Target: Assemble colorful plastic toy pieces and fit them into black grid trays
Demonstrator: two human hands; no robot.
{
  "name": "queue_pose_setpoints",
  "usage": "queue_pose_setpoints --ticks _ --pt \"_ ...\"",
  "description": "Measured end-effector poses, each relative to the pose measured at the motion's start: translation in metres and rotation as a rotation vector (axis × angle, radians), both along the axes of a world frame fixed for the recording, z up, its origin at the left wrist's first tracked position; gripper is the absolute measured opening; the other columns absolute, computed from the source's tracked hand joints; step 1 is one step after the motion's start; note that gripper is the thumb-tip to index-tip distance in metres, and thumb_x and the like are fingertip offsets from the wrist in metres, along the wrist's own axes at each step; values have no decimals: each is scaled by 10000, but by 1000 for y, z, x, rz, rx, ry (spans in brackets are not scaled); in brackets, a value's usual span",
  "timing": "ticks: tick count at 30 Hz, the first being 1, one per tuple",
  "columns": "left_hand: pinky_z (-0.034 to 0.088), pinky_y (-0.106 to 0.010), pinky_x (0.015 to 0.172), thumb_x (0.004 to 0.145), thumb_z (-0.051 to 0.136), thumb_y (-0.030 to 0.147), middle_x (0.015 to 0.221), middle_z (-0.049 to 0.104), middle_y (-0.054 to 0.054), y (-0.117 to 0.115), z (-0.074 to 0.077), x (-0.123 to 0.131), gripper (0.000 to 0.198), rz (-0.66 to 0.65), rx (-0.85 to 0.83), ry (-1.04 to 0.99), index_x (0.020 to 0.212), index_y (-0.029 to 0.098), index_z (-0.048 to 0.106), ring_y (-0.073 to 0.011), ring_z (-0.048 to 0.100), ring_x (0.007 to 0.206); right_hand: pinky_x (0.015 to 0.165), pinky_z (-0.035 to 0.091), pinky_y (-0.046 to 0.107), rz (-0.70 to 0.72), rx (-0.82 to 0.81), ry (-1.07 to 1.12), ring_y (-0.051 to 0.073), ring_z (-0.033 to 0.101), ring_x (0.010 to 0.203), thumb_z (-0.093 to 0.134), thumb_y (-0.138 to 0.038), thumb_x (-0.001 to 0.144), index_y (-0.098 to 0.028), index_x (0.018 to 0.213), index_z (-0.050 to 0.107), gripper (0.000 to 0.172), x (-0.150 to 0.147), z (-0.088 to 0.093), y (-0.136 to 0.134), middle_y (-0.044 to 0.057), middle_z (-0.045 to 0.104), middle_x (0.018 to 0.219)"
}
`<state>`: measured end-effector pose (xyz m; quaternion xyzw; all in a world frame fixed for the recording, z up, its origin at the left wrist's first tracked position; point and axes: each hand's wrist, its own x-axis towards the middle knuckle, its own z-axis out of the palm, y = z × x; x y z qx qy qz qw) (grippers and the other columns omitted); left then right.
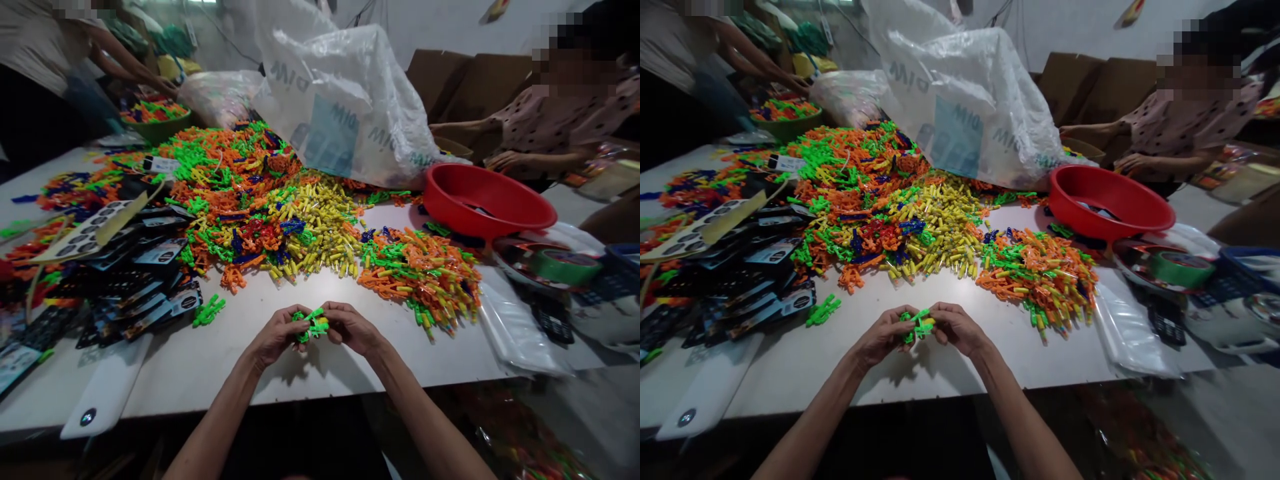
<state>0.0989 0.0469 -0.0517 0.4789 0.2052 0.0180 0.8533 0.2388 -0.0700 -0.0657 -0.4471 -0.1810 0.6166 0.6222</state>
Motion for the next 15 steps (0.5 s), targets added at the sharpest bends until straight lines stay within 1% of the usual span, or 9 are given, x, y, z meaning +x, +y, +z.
queue_pose_setpoints --ticks 2,4,7,9,12,15 --pt "407 -182 422 670 722 280 675 614 -23 -5 2 3 290 -26 -22 -7 878 123 596 -80 523 467 353 243 180 -16 8 1 38 379 311 692 -350 685 -144 710 565 243 -1 4 -7 -52 513 475" --pt "402 -186 419 648 731 286 660 617 -25 -13 2 10 305 -52 -44 3 867 124 595 -87 530 458 358 241 175 -54 5 -32 37 396 330 694 -344 690 -141 716 573 238 1 9 -19 -47 521 497" --pt "390 -183 418 642 730 288 645 613 -22 -31 2 21 310 -95 -26 18 869 123 599 -91 539 455 366 245 172 -121 -12 -85 40 414 351 689 -336 701 -140 724 585 223 5 11 -43 -43 524 512" --pt "375 -178 413 654 719 283 642 609 -16 -45 1 23 296 -115 1 21 875 124 602 -88 540 453 365 249 174 -148 -25 -94 42 408 348 688 -341 704 -141 721 590 223 4 10 -58 -47 514 500" --pt "369 -174 409 657 710 280 625 599 -5 -62 0 16 275 -74 39 46 859 124 607 -78 524 444 362 252 173 -150 -33 -74 40 400 346 699 -359 692 -142 716 593 242 -2 4 -69 -51 504 492" --pt "396 -185 428 631 730 283 615 599 -2 -71 0 4 281 33 72 63 825 119 610 -76 514 449 367 261 166 -111 -14 -58 35 403 349 712 -374 681 -142 725 598 262 -12 -2 -69 -49 510 500"
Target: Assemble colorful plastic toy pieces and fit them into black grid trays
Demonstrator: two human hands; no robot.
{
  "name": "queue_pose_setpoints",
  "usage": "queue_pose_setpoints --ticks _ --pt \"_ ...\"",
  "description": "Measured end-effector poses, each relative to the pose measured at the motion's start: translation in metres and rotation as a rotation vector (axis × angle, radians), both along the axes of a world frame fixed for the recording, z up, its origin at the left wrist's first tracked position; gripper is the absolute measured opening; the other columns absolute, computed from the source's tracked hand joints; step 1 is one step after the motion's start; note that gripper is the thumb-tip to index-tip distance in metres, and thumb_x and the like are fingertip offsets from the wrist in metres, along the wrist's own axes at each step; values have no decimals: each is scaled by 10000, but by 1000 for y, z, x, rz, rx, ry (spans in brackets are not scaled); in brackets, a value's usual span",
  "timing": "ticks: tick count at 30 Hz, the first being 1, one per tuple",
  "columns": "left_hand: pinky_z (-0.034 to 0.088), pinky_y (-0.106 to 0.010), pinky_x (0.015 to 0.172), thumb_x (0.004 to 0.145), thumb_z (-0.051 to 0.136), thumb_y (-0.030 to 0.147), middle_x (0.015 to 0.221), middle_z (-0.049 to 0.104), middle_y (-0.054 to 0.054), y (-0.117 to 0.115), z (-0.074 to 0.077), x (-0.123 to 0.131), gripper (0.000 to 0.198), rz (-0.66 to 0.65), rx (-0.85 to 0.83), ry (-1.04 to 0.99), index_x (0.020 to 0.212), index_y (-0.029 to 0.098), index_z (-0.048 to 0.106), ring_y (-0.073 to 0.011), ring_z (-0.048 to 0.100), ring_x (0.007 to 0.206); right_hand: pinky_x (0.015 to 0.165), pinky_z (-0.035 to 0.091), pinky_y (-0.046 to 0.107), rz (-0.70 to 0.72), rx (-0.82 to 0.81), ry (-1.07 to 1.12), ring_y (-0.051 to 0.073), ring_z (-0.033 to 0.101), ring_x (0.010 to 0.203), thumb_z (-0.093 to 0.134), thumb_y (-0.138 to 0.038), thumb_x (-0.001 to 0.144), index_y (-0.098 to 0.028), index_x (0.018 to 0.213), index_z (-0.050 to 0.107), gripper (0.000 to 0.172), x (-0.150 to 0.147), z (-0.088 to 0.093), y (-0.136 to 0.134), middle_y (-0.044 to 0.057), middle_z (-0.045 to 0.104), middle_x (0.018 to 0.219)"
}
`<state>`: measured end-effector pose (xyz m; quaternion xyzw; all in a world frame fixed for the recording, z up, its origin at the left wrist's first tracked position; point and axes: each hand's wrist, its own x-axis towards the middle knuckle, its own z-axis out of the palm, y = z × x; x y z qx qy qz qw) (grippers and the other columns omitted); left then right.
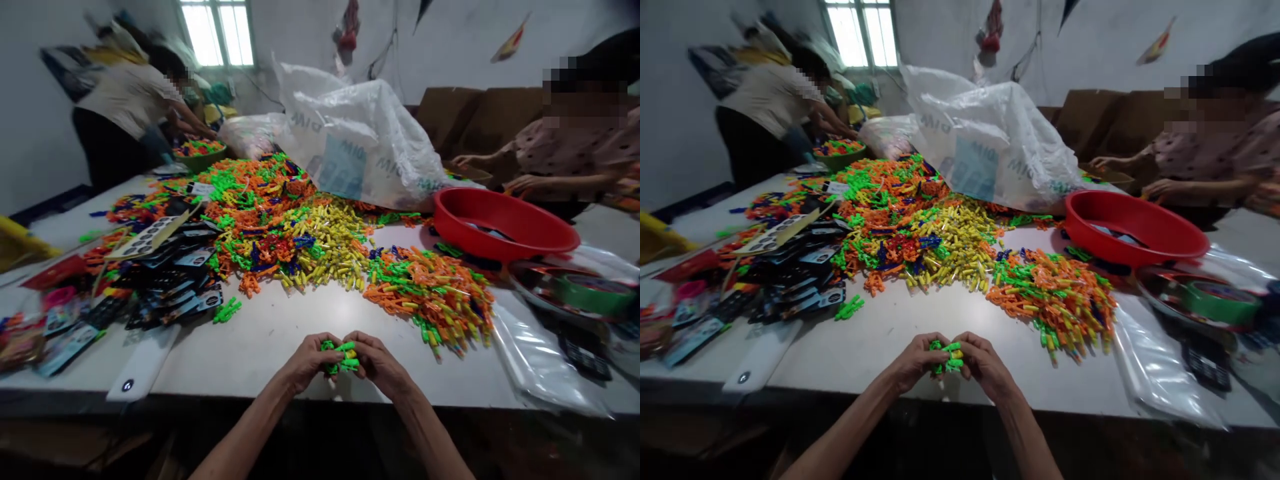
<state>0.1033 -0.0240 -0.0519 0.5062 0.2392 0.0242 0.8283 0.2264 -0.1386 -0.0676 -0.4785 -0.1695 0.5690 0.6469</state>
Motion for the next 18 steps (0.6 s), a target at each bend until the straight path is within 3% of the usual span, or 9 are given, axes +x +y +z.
queue_pose_setpoints --ticks 5,9,12,15,18 --pt "423 -221 458 572 772 295 621 631 -27 -13 13 -19 319 107 -6 -48 767 114 595 -103 547 455 369 283 162 97 45 68 34 406 344 726 -392 670 -148 740 596 286 -16 2 2 -47 517 508" --pt "421 -220 474 572 781 306 613 634 -28 -25 48 -28 324 150 58 -82 753 108 599 -99 547 461 369 302 167 138 87 81 43 406 353 741 -367 645 -150 729 587 279 -22 28 -2 -41 518 501" --pt "425 -219 492 611 765 296 603 636 -33 -27 71 -29 297 90 175 -149 776 104 611 -106 560 486 356 298 172 97 174 38 50 394 363 743 -360 635 -157 705 570 276 -24 51 -5 -44 501 500" --pt "431 -231 485 607 764 307 602 643 -43 -27 69 -23 307 76 166 -197 777 109 602 -128 579 487 363 301 181 53 204 -46 58 401 379 733 -378 652 -159 704 565 280 -26 59 -7 -35 508 512" --pt "404 -226 436 527 796 334 552 623 -31 -32 59 -17 361 130 30 -121 718 115 582 -134 563 441 368 282 185 5 93 -93 60 389 367 734 -416 648 -157 691 568 311 -27 56 -14 -31 499 475"
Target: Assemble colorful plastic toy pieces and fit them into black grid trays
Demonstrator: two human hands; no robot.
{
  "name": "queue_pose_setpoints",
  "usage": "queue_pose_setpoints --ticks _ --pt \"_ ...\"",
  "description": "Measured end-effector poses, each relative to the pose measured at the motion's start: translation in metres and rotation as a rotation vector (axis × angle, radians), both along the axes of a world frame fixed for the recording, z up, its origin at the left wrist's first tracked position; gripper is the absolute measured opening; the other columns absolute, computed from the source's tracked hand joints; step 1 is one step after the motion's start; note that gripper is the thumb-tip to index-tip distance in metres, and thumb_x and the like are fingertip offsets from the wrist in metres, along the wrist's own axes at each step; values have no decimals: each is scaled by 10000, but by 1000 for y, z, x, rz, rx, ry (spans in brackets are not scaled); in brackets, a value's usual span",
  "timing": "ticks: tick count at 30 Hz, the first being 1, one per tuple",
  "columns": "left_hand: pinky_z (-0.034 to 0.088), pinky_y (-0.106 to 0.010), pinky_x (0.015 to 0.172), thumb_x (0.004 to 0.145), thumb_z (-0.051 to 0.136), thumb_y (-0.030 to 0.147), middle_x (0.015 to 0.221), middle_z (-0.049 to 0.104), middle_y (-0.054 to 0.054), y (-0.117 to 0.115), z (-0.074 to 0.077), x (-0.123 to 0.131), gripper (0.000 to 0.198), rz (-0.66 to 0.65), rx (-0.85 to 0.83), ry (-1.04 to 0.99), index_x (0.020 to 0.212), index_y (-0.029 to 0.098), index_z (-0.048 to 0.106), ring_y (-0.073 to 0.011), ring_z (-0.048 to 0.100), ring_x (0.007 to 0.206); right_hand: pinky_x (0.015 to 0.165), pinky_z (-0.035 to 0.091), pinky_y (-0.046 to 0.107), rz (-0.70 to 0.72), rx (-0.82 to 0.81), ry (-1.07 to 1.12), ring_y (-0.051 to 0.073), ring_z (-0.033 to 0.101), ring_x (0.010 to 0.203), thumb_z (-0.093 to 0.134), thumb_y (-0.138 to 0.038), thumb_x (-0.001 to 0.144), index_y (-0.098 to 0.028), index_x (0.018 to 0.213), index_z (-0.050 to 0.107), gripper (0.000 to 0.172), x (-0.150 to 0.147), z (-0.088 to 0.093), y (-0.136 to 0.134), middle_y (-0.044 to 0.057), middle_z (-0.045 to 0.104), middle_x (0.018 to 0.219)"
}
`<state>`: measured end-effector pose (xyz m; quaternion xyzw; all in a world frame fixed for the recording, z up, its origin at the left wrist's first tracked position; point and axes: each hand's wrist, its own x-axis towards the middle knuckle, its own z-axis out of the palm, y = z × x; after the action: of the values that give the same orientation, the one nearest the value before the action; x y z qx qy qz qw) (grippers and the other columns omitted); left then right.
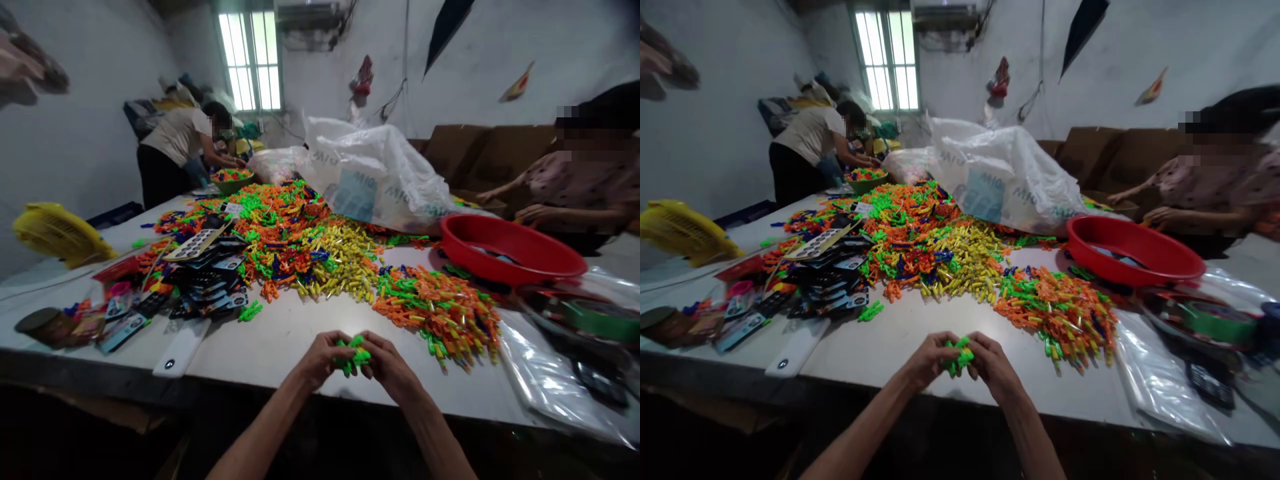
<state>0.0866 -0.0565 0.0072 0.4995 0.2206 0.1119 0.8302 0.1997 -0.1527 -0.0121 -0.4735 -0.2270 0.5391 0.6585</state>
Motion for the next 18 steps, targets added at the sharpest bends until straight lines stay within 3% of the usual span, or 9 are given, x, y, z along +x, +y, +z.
queue_pose_setpoints --ticks 2,4,6,7,9,12,14,16,18 --pt "410 -231 448 508 803 344 548 616 -27 -11 9 -2 363 19 -18 7 692 113 593 -132 560 449 369 284 194 -49 -28 3 67 387 374 759 -446 592 -165 669 570 348 -1 6 -8 -28 490 478" --pt "434 -244 502 538 792 343 599 628 -32 -23 30 -11 324 16 56 -67 694 112 627 -128 565 501 400 336 223 -78 -5 -8 95 423 424 779 -441 547 -179 660 582 347 -5 22 -15 -16 500 522" --pt "436 -241 559 591 769 332 668 641 -34 -29 50 -21 287 21 183 -117 759 116 683 -125 570 582 451 379 252 -86 -16 -39 129 463 491 769 -409 577 -195 680 598 293 -11 38 -15 -2 515 566" --pt "433 -241 571 604 761 330 670 640 -34 -29 53 -25 273 24 208 -128 762 117 696 -127 566 599 469 386 258 -78 -55 -44 138 473 511 754 -390 610 -202 705 606 258 -14 42 -12 -1 518 575" --pt "426 -240 554 588 769 359 666 640 -39 -23 39 -28 290 64 114 -114 732 117 699 -129 560 597 490 386 254 -93 -141 -32 141 488 535 735 -368 646 -203 726 611 221 -22 34 -2 -7 522 585" --pt "425 -244 504 444 833 394 558 600 -19 -8 -12 -22 383 188 -63 -11 632 112 653 -117 533 496 501 388 247 -218 -207 -30 142 509 555 768 -371 570 -181 649 595 268 -30 -4 22 -12 530 581" --pt "431 -248 493 418 842 379 545 601 -19 -2 -39 -20 411 187 -119 7 665 112 652 -121 536 474 468 374 252 -283 -232 -36 143 497 518 782 -378 506 -179 619 582 305 -34 -27 34 -18 515 544" --pt "433 -245 490 424 840 366 555 611 -22 -4 -44 -24 405 183 -158 0 683 115 655 -122 542 473 434 348 256 -259 -262 -26 139 474 479 786 -391 479 -179 639 588 330 -37 -34 39 -19 512 533" --pt "436 -240 506 429 840 354 574 615 -20 -14 -26 -33 389 198 -160 -21 683 118 663 -118 544 490 421 326 251 -189 -256 -22 126 452 463 788 -406 481 -180 676 600 353 -39 -25 37 -19 516 548"
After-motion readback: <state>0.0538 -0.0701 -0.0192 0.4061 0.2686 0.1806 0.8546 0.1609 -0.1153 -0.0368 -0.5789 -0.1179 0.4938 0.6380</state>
